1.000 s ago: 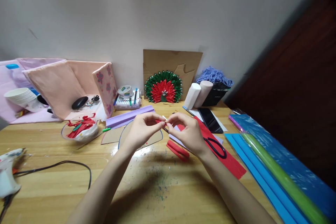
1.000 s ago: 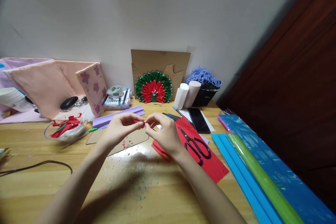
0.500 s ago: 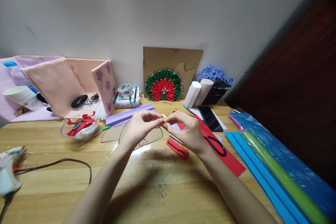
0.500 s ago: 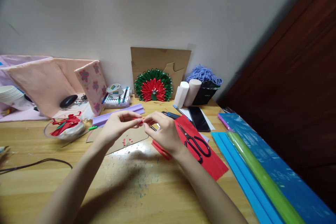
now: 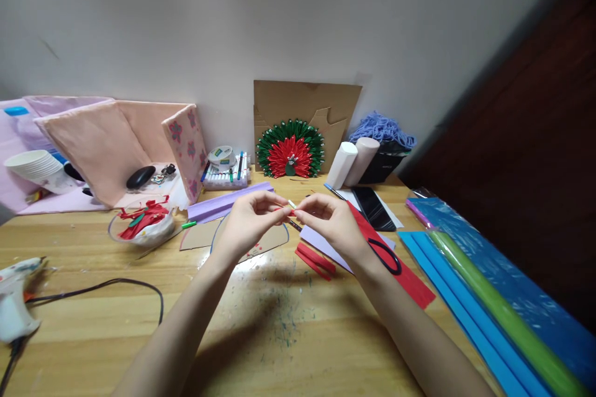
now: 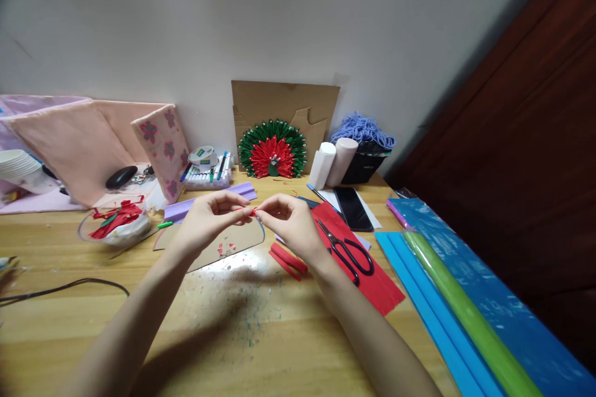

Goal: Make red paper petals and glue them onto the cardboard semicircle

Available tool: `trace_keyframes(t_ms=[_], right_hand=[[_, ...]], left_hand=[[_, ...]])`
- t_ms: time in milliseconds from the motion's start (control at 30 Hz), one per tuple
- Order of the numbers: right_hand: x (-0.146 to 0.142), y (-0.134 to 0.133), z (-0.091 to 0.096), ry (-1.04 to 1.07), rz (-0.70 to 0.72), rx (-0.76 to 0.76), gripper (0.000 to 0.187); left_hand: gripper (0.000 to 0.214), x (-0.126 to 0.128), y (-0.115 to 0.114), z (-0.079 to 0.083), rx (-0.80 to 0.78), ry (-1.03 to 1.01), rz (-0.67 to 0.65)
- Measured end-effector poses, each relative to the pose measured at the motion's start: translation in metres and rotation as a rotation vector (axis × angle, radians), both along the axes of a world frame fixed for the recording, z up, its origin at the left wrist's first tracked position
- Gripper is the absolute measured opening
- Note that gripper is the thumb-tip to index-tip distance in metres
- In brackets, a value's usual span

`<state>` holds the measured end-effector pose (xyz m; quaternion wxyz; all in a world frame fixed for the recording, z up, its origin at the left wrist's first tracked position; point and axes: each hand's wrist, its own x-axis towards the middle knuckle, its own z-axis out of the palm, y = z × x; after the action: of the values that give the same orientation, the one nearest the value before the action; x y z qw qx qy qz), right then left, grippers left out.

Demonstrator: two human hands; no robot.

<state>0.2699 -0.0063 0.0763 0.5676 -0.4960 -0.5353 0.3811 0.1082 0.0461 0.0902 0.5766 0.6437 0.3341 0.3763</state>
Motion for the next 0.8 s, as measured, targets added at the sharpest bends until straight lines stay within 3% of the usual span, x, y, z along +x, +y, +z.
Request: trace_keyframes(t_ms=[233,467,633,800], right_hand=[[0.004,-0.0004,0.0049,0.042,0.008,-0.082,0.021],[0.0068,-0.0003,0.0039,0.129,0.074,-0.131,0.018],[0.0066,-0.0006,0.0048,0.109,0.033,-0.095,0.02],[0.0066,-0.0042,0.0059,0.025,-0.018,0.035,0.021]], left_hand=[[0.015,-0.0006,-0.0023,0.002,0.155,0.024,-0.07],[0.012,0.0001,-0.0056,0.0018,0.264,0.051,-0.038],[0.015,0.0009,-0.006,0.0018,0.244,0.047,0.027],[0.016,0.001,-0.0079,0.0088,0.197,0.025,0.038]])
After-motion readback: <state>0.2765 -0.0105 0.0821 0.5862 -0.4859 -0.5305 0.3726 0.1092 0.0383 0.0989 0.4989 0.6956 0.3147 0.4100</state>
